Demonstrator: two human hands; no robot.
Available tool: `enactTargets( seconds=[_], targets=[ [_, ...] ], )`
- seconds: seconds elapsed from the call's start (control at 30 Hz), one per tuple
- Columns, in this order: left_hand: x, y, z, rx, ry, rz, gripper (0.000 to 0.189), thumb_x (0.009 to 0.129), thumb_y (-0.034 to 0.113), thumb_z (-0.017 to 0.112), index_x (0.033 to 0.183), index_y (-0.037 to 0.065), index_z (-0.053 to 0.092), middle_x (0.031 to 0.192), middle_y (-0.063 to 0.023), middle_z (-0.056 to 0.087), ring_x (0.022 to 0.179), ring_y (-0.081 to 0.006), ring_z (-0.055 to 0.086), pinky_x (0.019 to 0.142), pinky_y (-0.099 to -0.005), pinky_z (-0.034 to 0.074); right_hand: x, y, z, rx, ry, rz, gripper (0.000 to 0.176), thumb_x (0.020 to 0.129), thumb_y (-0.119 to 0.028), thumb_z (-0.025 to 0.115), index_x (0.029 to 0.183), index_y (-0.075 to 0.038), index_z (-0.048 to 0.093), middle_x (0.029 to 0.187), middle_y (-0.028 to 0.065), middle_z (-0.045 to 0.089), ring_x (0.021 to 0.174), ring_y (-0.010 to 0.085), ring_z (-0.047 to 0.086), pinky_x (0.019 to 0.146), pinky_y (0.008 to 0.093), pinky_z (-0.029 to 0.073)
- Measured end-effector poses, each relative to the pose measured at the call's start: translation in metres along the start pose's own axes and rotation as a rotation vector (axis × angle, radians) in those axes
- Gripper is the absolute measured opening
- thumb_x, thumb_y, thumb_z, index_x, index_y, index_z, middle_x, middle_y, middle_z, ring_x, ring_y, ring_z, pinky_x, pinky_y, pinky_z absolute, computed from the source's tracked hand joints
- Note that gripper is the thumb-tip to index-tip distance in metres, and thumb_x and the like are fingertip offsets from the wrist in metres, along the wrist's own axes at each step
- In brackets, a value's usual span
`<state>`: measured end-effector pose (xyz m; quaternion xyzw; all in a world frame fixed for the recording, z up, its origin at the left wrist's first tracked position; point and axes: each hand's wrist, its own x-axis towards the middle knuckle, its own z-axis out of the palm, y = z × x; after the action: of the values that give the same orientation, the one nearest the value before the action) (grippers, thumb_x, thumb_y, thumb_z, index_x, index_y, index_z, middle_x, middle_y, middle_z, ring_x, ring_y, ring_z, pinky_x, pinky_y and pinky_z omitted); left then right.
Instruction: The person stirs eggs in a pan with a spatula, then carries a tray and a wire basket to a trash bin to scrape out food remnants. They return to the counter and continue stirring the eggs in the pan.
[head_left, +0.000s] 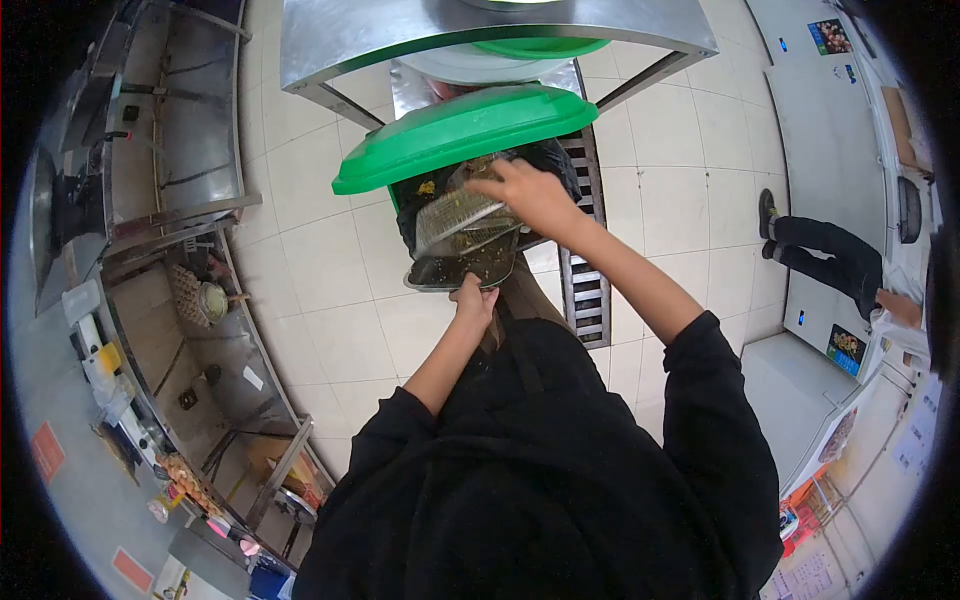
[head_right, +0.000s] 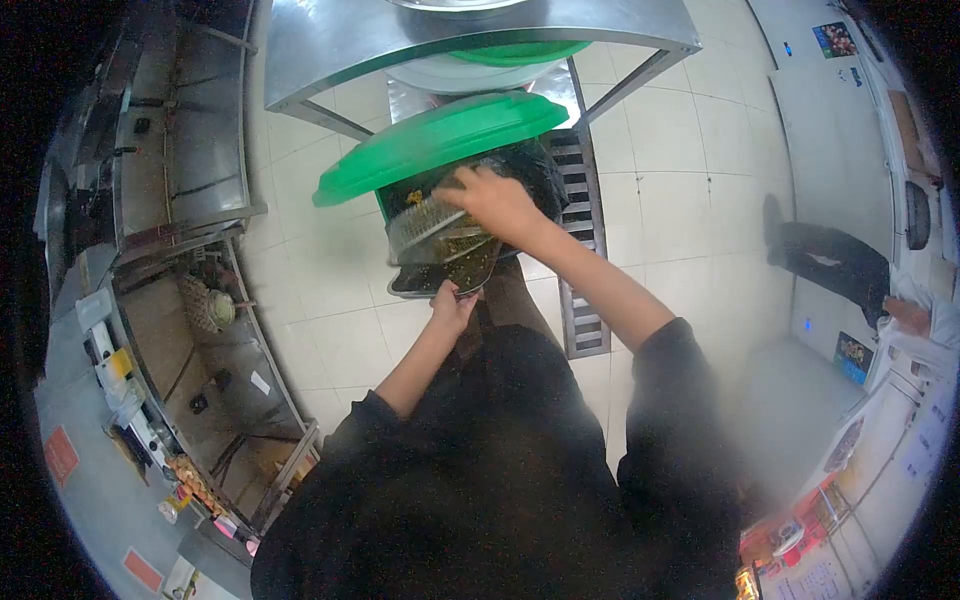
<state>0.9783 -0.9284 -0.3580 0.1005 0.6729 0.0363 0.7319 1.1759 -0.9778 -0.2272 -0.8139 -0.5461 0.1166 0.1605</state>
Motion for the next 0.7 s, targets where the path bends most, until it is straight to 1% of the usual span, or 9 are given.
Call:
enactTargets(
  seconds=[0.07,0.17,0.2,0.33,0.37,0.43,0.53,0.6,0.7],
  targets=[
    [-0.009,-0.001,0.003,-0.009,0.056,0.023,0.037,0.069,0.0,0.039,0.102,-0.005,0.024,0.09,-0.0167,0.042,0.078,-0.0288,0.05,0.07,-0.0439,0.046,0.006,-0.001,-0.014,0.066,0.091,0.081,0.045,0.064,-0.002,0.049,0.105,-0.019,0.049,0.094,0.0074,0.046,0.081,0.0233,0.052,0.064,0.0297,0.047],
    [-0.015,-0.007,0.01,-0.042,0.022,0.055,0.035,0.069,-0.001,0.039,0.1,-0.004,0.024,0.091,-0.017,0.042,0.078,-0.0288,0.05,0.071,-0.0434,0.046,0.004,-0.016,-0.024,0.123,0.11,0.144,0.048,0.062,0.002,0.05,0.107,-0.014,0.046,0.095,0.0104,0.044,0.084,0.0252,0.051,0.065,0.0311,0.046],
    [-0.021,-0.009,0.014,-0.026,0.073,0.091,0.035,0.068,-0.001,0.039,0.1,-0.004,0.024,0.091,-0.0169,0.042,0.079,-0.0285,0.05,0.07,-0.0434,0.046,0.001,-0.023,-0.024,0.168,0.128,0.186,0.05,0.062,0.003,0.05,0.109,-0.013,0.044,0.095,0.0111,0.044,0.085,0.0257,0.05,0.065,0.0316,0.046],
    [-0.04,-0.01,0.032,-0.028,0.244,0.107,0.031,0.069,0.001,0.039,0.098,-0.003,0.029,0.09,-0.0165,0.043,0.081,-0.0277,0.049,0.075,-0.043,0.043,-0.01,-0.043,0.01,0.118,0.011,0.236,0.051,0.062,0.004,0.049,0.11,-0.013,0.04,0.096,0.0149,0.043,0.086,0.0315,0.049,0.062,0.0353,0.047],
    [-0.037,-0.01,0.027,-0.028,0.242,0.111,0.031,0.069,0.001,0.039,0.098,-0.003,0.029,0.09,-0.0165,0.043,0.081,-0.0277,0.049,0.075,-0.043,0.043,-0.015,-0.04,0.032,0.094,0.062,0.192,0.05,0.064,0.002,0.047,0.11,-0.014,0.039,0.096,0.0165,0.044,0.083,0.0332,0.05,0.058,0.0372,0.047],
    [-0.026,-0.007,0.013,-0.005,-0.086,-0.024,0.025,0.071,0.006,0.038,0.095,-0.002,0.035,0.091,-0.0167,0.044,0.083,-0.0279,0.048,0.08,-0.042,0.039,-0.021,-0.018,0.071,0.08,0.001,0.198,0.043,0.066,-0.003,0.048,0.107,-0.014,0.041,0.091,0.0163,0.045,0.08,0.0329,0.051,0.057,0.0366,0.047],
    [-0.028,0.002,0.009,0.021,-0.155,-0.07,0.022,0.069,0.002,0.04,0.091,0.0,0.039,0.088,-0.0123,0.048,0.073,-0.0252,0.051,0.075,-0.0425,0.042,-0.003,0.008,0.066,0.031,-0.072,0.246,0.032,0.069,-0.009,0.048,0.101,-0.014,0.044,0.084,0.0163,0.048,0.076,0.031,0.053,0.054,0.0352,0.047],
    [-0.036,0.008,0.008,0.018,-0.142,-0.092,0.023,0.068,0.003,0.039,0.091,0.001,0.039,0.089,-0.0127,0.048,0.075,-0.0253,0.051,0.077,-0.042,0.041,0.003,0.019,0.04,0.021,-0.069,0.243,0.044,0.068,-0.002,0.043,0.109,-0.016,0.04,0.095,0.0148,0.044,0.078,0.031,0.052,0.06,0.0356,0.047],
    [-0.047,0.022,0.009,0.01,-0.174,-0.114,0.023,0.068,0.004,0.037,0.091,0.001,0.039,0.089,-0.0133,0.047,0.079,-0.0257,0.05,0.079,-0.0409,0.04,-0.001,0.017,-0.005,-0.032,0.014,0.189,0.046,0.067,0.001,0.043,0.109,-0.017,0.041,0.099,0.0134,0.043,0.084,0.0297,0.05,0.062,0.0347,0.047]
  ],
)
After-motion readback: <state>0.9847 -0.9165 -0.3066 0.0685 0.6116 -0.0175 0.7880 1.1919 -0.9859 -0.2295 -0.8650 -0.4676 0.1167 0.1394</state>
